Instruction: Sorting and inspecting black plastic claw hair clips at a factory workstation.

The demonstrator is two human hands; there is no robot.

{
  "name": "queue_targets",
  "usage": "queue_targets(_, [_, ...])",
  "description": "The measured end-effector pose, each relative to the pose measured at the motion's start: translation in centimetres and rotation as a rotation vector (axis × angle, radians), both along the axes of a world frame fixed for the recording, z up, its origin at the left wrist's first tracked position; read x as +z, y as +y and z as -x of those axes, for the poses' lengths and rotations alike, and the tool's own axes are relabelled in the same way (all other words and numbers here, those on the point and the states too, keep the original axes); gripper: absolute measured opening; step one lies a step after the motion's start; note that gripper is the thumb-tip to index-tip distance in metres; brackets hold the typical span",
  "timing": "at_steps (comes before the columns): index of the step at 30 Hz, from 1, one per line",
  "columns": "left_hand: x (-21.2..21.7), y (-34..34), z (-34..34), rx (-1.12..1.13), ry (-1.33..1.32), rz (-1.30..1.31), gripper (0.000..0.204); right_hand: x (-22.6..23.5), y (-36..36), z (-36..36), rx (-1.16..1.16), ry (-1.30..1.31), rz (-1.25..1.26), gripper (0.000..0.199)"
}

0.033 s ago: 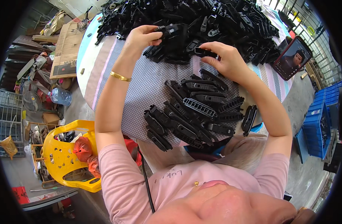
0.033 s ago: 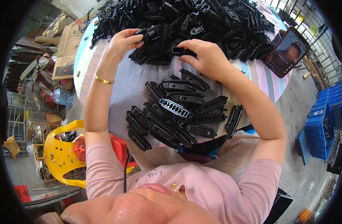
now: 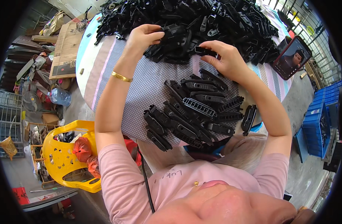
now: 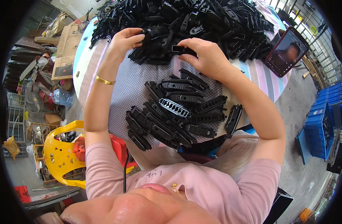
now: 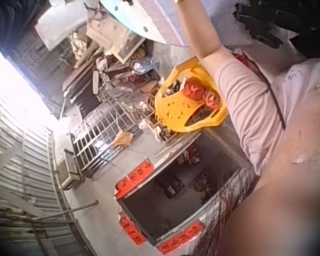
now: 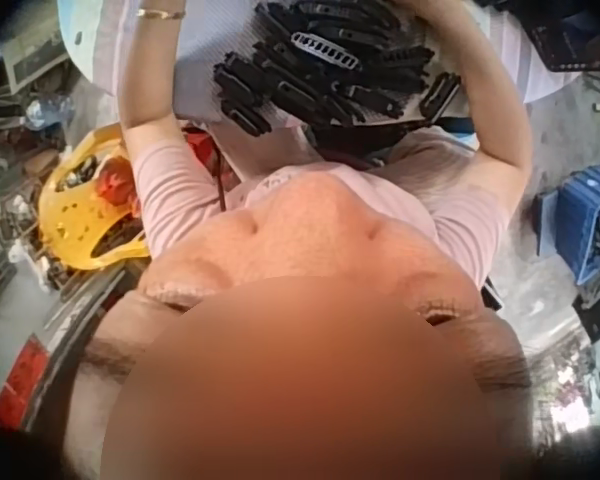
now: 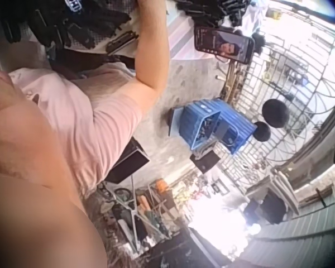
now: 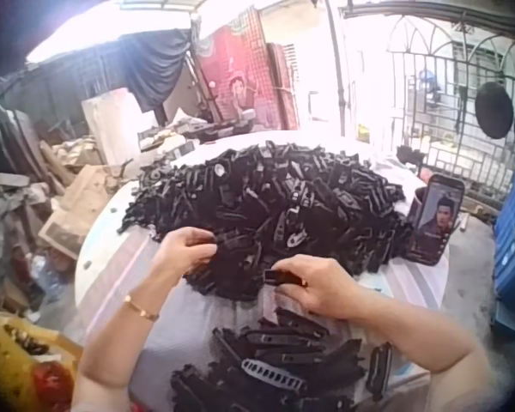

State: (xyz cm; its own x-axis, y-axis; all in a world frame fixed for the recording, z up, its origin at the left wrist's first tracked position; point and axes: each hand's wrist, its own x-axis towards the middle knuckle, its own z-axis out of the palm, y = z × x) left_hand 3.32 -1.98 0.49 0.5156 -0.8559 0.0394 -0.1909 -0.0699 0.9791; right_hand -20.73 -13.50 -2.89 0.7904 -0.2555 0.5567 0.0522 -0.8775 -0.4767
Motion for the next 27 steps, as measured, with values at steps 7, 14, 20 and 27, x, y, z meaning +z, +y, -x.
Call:
queue_targets(7, [-0.4, 0.2, 3.1, 0.004, -0.472, 0.235, 0.027, 0.4, 0.2, 0.0, -0.072, -0.113, -0.142, 0.032])
queue_targets(14, [-0.1, 0.9, 6.4, -0.148, -0.318, 0.205, 0.028, 1.9, 1.5, 0.5, 0.169, -0.328, -0.726, 0.042])
queue_targets(20, [-0.5, 1.3, 7.7, -0.22, -0.333, 0.138, 0.027, 2.1, 1.9, 0.5, 0.237, -0.184, -0.498, 0.053])
queue_targets(27, [-1.0, 1.0, 7.6, -0.134, -0.249, 0.212, 0.027, 2.2, -0.7, 0.9, 0.231, -0.211, -1.039, 0.041])
